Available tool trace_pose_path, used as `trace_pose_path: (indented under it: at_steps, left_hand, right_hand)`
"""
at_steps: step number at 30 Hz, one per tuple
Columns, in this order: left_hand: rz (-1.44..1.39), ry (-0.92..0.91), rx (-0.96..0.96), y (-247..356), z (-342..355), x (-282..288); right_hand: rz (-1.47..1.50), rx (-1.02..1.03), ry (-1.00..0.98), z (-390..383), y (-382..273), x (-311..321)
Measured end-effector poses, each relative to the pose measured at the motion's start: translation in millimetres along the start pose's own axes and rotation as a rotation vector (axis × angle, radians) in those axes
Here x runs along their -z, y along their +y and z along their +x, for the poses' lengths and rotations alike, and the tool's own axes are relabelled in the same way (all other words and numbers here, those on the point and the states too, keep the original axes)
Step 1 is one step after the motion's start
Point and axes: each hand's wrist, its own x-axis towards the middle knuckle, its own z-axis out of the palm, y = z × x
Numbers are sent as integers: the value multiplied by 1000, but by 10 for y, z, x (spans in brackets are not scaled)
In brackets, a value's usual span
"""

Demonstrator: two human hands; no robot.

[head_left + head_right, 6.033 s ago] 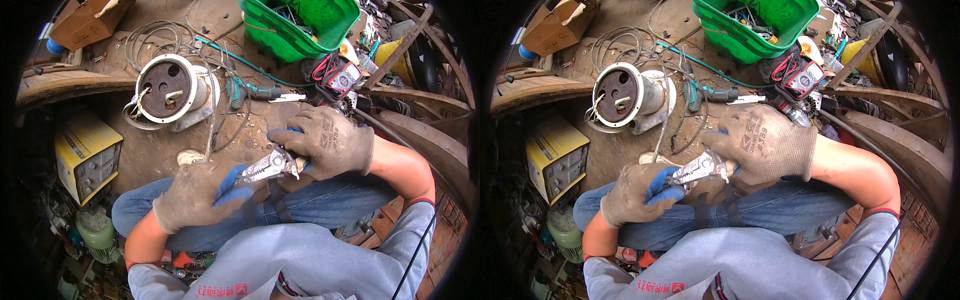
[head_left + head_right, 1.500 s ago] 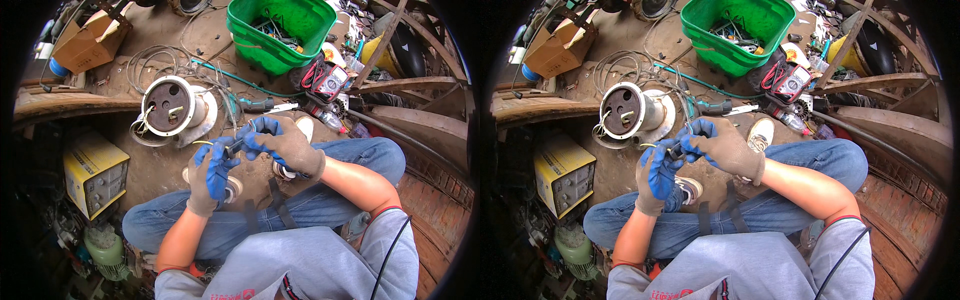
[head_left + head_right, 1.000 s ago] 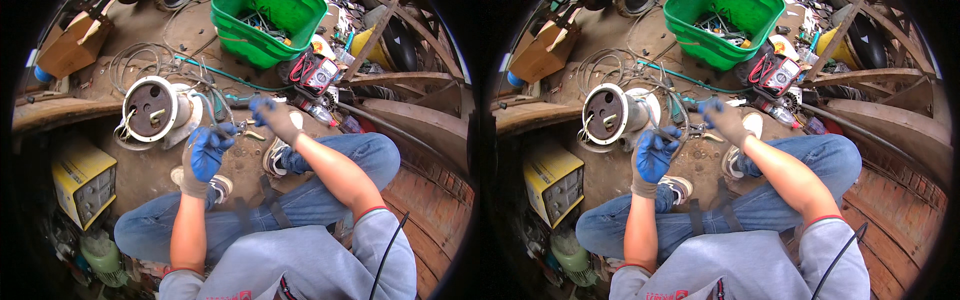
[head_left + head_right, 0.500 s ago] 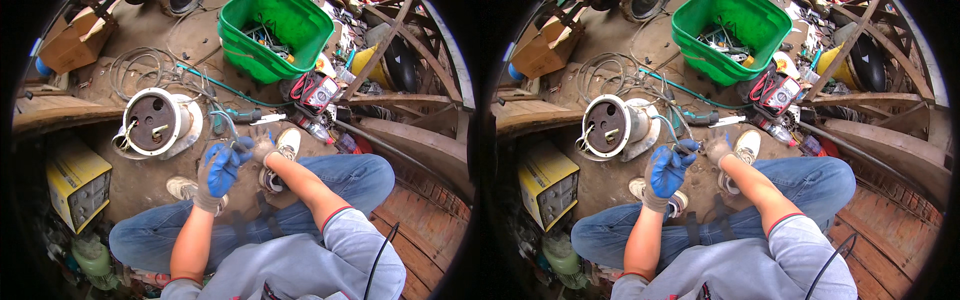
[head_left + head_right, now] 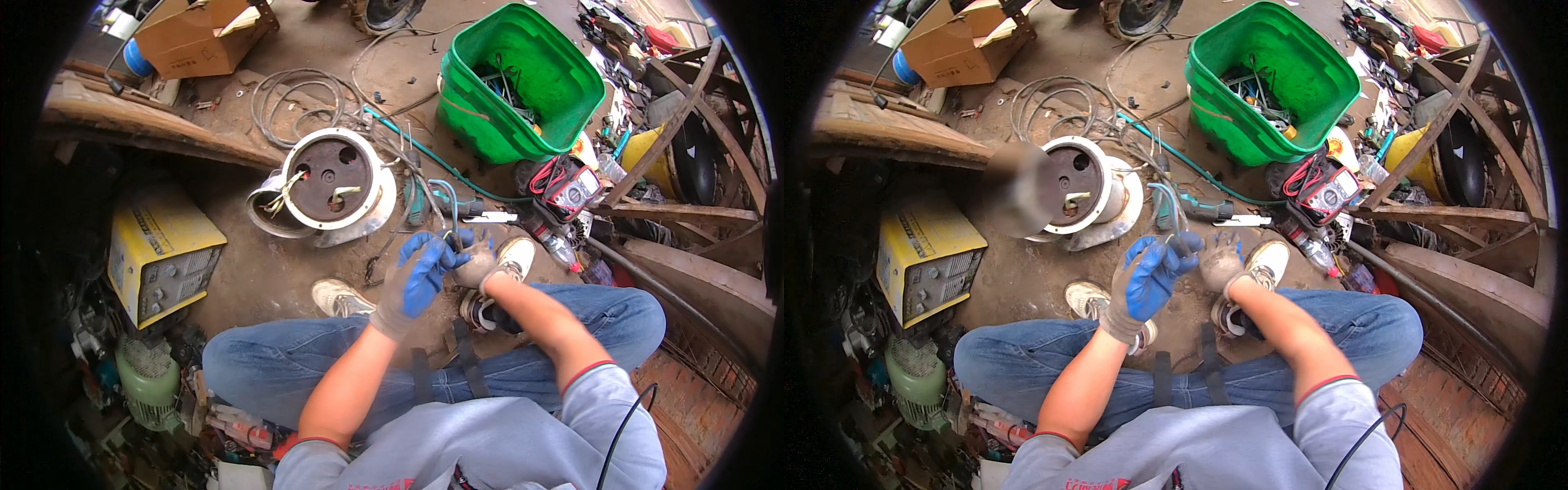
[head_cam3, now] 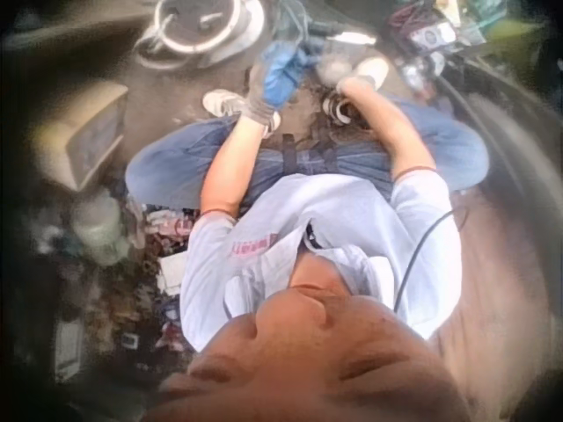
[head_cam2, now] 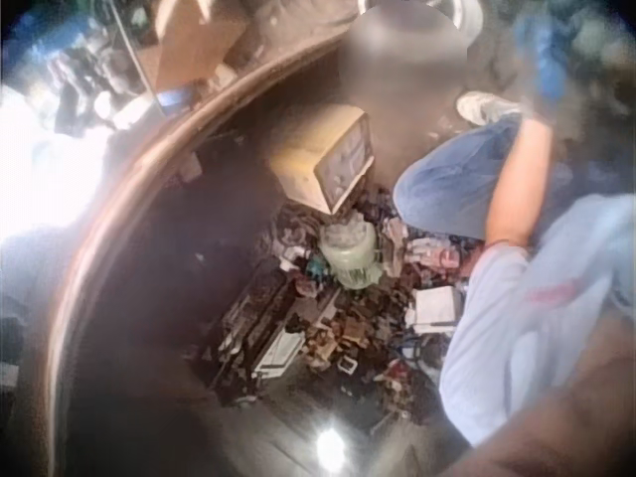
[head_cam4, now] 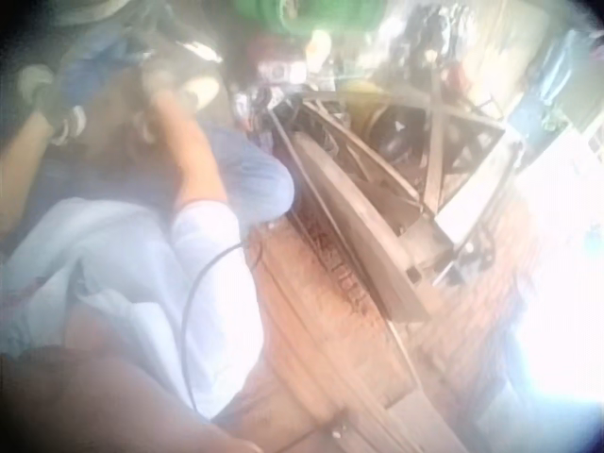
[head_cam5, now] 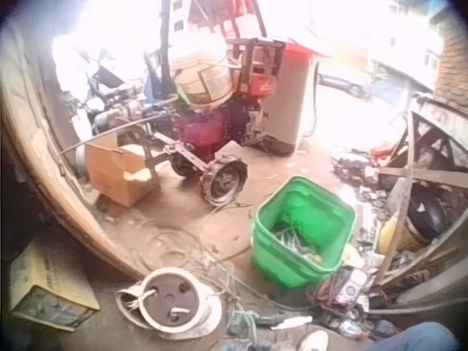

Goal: The person sits on the floor and uses pliers to strip insulation from wires connected to a disassembled electric motor. They then insert the stripped wire ends into a small black connector and secure them.

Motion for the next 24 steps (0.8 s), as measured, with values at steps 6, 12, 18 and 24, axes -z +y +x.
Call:
trace_pose_path:
  at_steps: [6, 12, 18, 24]
  left_hand:
    - [-43, -19, 3, -47, 25, -79]
    - [-76, -40, -5, -119, 80, -103]
    - [258, 89, -25, -167, 15, -112]
    - [462, 12, -31, -199, -24, -235]
  right_hand:
    - [241, -4, 84, -783, 301, 1474]
    - [1526, -39, 317, -1531, 691, 2204]
    - [1798, 106, 59, -2322, 126, 2238]
    - [1876, 258, -340, -2173, 89, 1629]
